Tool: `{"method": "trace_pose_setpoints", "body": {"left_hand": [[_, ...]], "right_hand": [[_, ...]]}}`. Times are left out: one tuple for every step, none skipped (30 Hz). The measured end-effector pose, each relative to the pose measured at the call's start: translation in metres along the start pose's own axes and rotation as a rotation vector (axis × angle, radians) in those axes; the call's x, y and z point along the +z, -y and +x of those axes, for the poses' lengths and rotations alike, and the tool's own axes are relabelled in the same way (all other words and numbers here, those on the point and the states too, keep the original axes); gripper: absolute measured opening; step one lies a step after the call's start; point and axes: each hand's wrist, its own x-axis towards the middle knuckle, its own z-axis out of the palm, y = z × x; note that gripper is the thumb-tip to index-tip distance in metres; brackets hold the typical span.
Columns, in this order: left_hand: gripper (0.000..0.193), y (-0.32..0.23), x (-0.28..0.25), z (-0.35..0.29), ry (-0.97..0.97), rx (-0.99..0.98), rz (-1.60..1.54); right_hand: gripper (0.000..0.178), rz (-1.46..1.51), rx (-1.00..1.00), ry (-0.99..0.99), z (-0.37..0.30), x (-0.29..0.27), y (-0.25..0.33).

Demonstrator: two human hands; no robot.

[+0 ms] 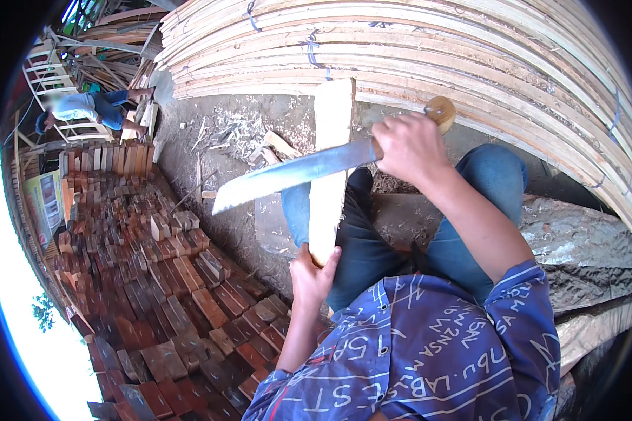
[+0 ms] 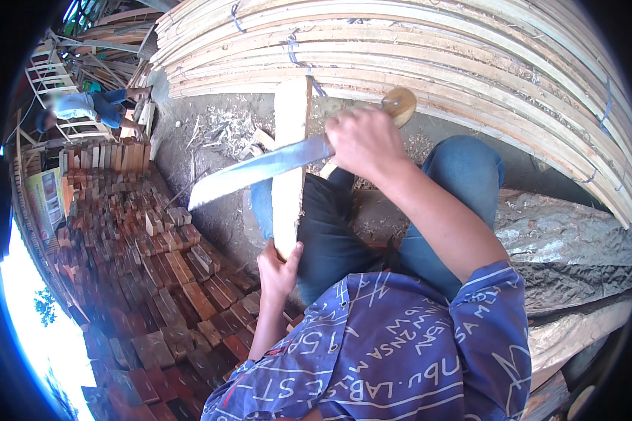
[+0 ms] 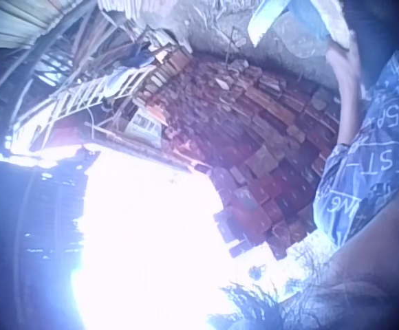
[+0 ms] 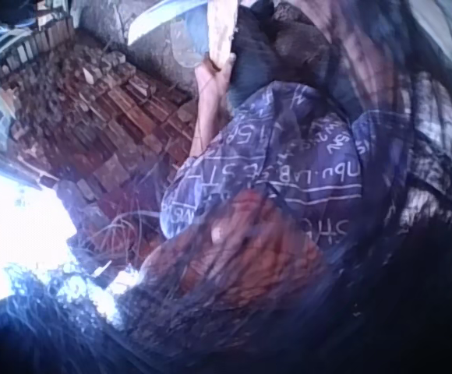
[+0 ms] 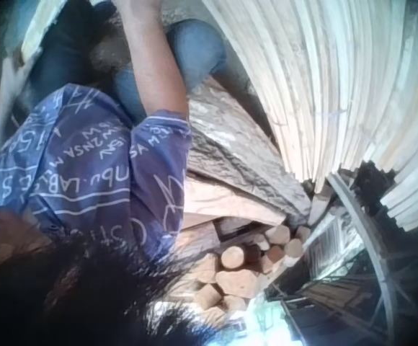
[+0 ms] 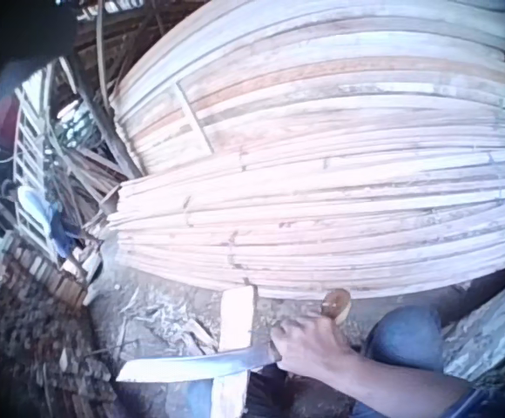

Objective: The person sits cross-legged and uses a large knife to shave and shape a piece of wood held on their lap. They repeatedly scrape the blade along the wood to remove thin shavings and smooth the surface.

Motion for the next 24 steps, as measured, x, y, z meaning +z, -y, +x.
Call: {"method": "trace_pose_setpoints", "body": {"left_hand": [[0.043,-0.001,0.001,0.001,0.008,-0.007,0.009],[0.043,-0.003,0.002,0.001,0.017,-0.014,0.019],[0.042,-0.004,0.0,0.001,0.019,-0.029,0.036],[0.043,-0.003,-0.002,-0.001,0.015,-0.032,0.044],[0.044,-0.002,-0.003,-0.003,0.012,-0.034,0.046],[0.045,0.001,-0.003,-0.005,0.013,-0.038,0.046],[0.044,0.0,-0.003,-0.004,0.014,-0.033,0.019],[0.044,0.0,-0.004,-0.005,0.006,-0.044,-0.007],[0.043,-0.003,-0.004,-0.002,0.003,-0.041,-0.038],[0.041,-0.003,-0.005,0.001,0.052,-0.072,-0.029],[0.041,-0.003,-0.004,0.0,0.019,-0.035,-0.031],[0.041,-0.003,-0.002,-0.002,-0.014,0.004,-0.034],[0.041,-0.002,0.002,-0.004,-0.04,0.04,-0.039],[0.041,-0.003,0.003,-0.002,-0.037,0.041,-0.039],[0.041,-0.005,0.004,-0.001,-0.034,0.041,-0.038],[0.04,-0.003,0.003,-0.005,-0.035,0.027,-0.028],[0.04,-0.003,0.002,-0.003,-0.019,0.023,-0.012],[0.041,-0.001,0.002,-0.003,-0.004,0.018,0.004],[0.041,0.001,0.002,-0.003,0.011,0.013,0.021],[0.041,0.006,0.002,-0.005,-0.013,0.022,-0.017],[0.041,0.01,0.003,-0.008,-0.037,0.032,-0.055],[0.04,0.014,0.002,-0.013,-0.069,0.034,-0.093],[0.04,0.013,0.003,-0.011,-0.06,0.014,-0.077],[0.04,0.01,0.002,-0.008,-0.052,-0.006,-0.061]], "right_hand": [[0.007,0.0,-0.065,-0.005,-0.003,0.005,0.006],[0.012,0.005,-0.139,-0.029,-0.009,0.009,0.013],[0.012,0.019,-0.185,-0.021,-0.01,0.006,0.021],[0.011,-0.013,-0.205,-0.062,-0.008,0.01,0.021],[0.01,-0.049,-0.226,-0.101,-0.006,0.013,0.017],[0.008,-0.051,-0.13,-0.144,0.0,0.016,0.003],[0.006,-0.053,-0.035,-0.186,0.005,0.014,-0.015],[0.007,0.03,0.15,-0.021,0.009,-0.003,-0.024],[0.012,0.055,0.232,0.049,0.008,-0.005,-0.023],[0.011,0.039,0.218,0.032,0.003,-0.001,-0.021],[0.009,0.019,0.205,0.005,0.002,0.001,-0.02],[0.007,-0.003,0.141,-0.02,0.002,0.002,-0.018],[0.005,-0.028,0.08,-0.04,0.001,0.001,-0.012],[0.004,-0.053,0.019,-0.059,0.0,0.001,-0.006],[0.009,-0.031,-0.053,-0.083,-0.002,0.002,0.001],[0.01,0.012,-0.108,-0.066,-0.007,0.004,0.013],[0.011,0.043,-0.151,-0.059,-0.009,0.005,0.017],[0.005,-0.023,-0.156,-0.115,-0.009,0.013,0.012],[0.004,-0.09,-0.161,-0.17,-0.007,0.023,0.001],[0.009,-0.148,-0.177,-0.219,0.001,0.024,-0.004],[0.01,-0.051,-0.002,-0.153,0.006,0.017,-0.019],[0.012,-0.008,0.098,-0.079,0.009,0.003,-0.026],[0.013,0.021,0.205,-0.007,0.009,-0.006,-0.031],[0.009,0.012,0.179,-0.032,0.008,-0.005,-0.029]]}}
